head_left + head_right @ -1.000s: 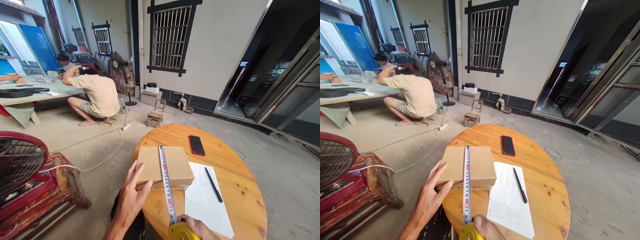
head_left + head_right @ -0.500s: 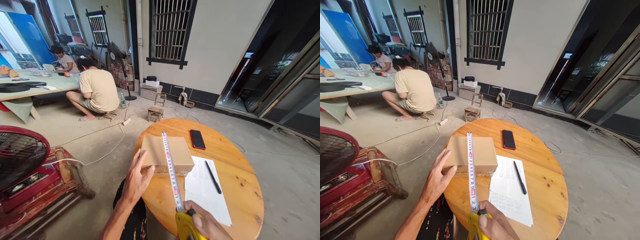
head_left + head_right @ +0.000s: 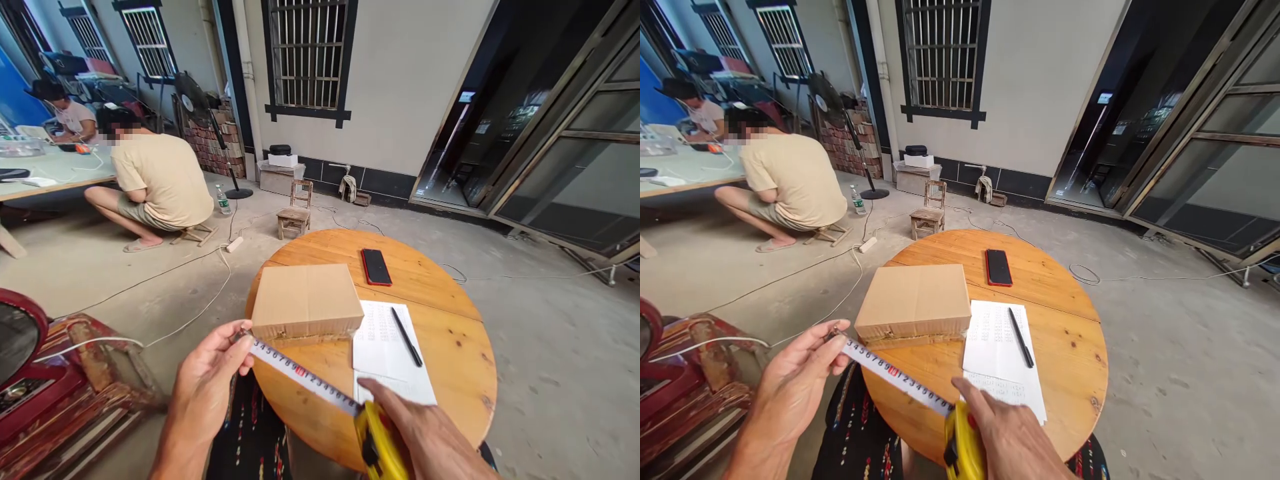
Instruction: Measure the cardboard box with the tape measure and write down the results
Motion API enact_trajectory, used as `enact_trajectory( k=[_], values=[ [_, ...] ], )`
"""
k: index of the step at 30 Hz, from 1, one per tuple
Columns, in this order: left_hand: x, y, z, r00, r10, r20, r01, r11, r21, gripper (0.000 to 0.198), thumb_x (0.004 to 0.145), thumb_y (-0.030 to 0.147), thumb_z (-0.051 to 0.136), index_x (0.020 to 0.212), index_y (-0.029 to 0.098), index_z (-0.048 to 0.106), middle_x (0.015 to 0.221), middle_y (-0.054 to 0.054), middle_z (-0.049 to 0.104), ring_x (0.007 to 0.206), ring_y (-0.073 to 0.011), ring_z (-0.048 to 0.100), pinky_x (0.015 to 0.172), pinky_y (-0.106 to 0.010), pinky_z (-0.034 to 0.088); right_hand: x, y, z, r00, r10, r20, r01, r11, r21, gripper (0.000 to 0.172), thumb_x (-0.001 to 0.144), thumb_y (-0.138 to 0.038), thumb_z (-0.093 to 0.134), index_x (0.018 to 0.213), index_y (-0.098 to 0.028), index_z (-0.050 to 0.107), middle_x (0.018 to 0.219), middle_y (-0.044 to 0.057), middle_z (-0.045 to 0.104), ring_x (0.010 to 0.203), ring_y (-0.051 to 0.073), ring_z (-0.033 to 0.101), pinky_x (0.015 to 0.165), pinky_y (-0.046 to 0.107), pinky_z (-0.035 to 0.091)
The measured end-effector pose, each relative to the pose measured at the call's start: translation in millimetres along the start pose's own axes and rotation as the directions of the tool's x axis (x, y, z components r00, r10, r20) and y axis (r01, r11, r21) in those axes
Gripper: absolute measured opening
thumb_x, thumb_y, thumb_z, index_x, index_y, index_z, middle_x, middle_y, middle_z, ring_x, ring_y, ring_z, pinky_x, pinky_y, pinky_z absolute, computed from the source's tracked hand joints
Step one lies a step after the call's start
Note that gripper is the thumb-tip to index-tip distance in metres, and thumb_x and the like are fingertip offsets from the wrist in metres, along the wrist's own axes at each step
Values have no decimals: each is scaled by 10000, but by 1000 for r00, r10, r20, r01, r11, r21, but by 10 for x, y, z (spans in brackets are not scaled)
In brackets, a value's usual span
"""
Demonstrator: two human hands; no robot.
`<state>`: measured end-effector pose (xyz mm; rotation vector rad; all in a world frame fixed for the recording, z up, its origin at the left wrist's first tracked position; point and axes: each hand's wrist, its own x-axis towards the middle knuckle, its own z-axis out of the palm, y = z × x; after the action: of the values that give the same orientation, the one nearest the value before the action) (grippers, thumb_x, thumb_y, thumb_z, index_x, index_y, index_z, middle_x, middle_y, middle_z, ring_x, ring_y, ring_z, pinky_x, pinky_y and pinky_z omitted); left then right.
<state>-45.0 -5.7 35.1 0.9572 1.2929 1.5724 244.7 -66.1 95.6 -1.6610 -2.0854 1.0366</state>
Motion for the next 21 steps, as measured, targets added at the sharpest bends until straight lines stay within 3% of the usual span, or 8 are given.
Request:
enact_trajectory(
  k=[3, 6, 8, 10, 13, 15, 18, 21],
  values=[
    [-68, 47, 243, 997, 25, 67, -26, 1000, 12, 412, 742, 451, 788, 1015, 151, 712, 720, -6, 647, 584, -129, 572, 525, -235, 482, 285, -163, -94, 983, -159, -96, 138, 971, -196, 749, 677, -376, 780, 1370, -207, 553, 995, 148, 723, 836, 358, 662, 734, 464, 520],
    [-73, 75, 430, 981, 180, 67, -190, 960, 206, 350, 825, 446, 706, 1046, 176, 725, 851, -36, 709, 739, -179, 655, 691, -286, 546, 679, -367, -209, 888, -446, -110, 390, 859, -331, 640, 749, -371, 733, 1313, -124, 561, 1183, 178, 668, 1032, 350, 622, 893, 477, 493],
    [-40, 75, 477, 939, 338, 64, -338, 876, 345, 326, 878, 437, 642, 1088, 200, 717, 1021, -52, 711, 882, -203, 667, 831, -317, 537, 962, -483, -266, 806, -589, -60, 528, 762, -375, 594, 752, -255, 705, 1308, -107, 555, 1291, 171, 616, 1137, 316, 581, 977, 440, 459],
    [-4, 43, 467, 877, 478, 47, -443, 768, 462, 328, 921, 406, 587, 1170, 213, 681, 1157, -63, 671, 968, -212, 651, 918, -340, 506, 1247, -567, -291, 760, -650, -21, 588, 701, -404, 592, 738, -196, 686, 1307, -103, 552, 1288, 157, 614, 1134, 286, 578, 987, 414, 453],
    [15, -90, 414, 777, 629, 30, -512, 603, 612, 377, 934, 338, 581, 1291, 218, 601, 1279, -94, 611, 1131, -253, 602, 1036, -397, 439, 1657, -644, -266, 776, -629, 40, 576, 682, -451, 580, 741, -243, 696, 1288, -99, 567, 1217, 152, 650, 1085, 295, 600, 912, 408, 490],
    [14, -227, 389, 726, 683, 87, -550, 499, 670, 463, 921, 313, 607, 1367, 217, 531, 1373, -124, 554, 1280, -296, 513, 1110, -454, 367, 1877, -672, -233, 795, -598, 105, 568, 672, -474, 562, 731, -252, 700, 1258, -88, 593, 1173, 159, 672, 1054, 307, 622, 864, 400, 506],
    [40, -434, 375, 712, 679, 180, -572, 411, 710, 598, 909, 321, 629, 1455, 208, 412, 1425, -162, 506, 1362, -331, 432, 1132, -515, 325, 2021, -650, -241, 782, -608, 137, 597, 668, -443, 569, 767, -308, 714, 1270, -70, 597, 1246, 173, 657, 1119, 301, 614, 934, 389, 481],
    [130, -552, 365, 707, 667, 236, -586, 366, 723, 485, 921, 312, 615, 1379, 202, 497, 1381, -167, 544, 1345, -337, 453, 1126, -522, 326, 1873, -444, -381, 815, -579, -31, 527, 761, -379, 485, 880, -396, 649, 1283, -128, 606, 1354, 117, 614, 1217, 243, 568, 1007, 343, 428]
  ],
)
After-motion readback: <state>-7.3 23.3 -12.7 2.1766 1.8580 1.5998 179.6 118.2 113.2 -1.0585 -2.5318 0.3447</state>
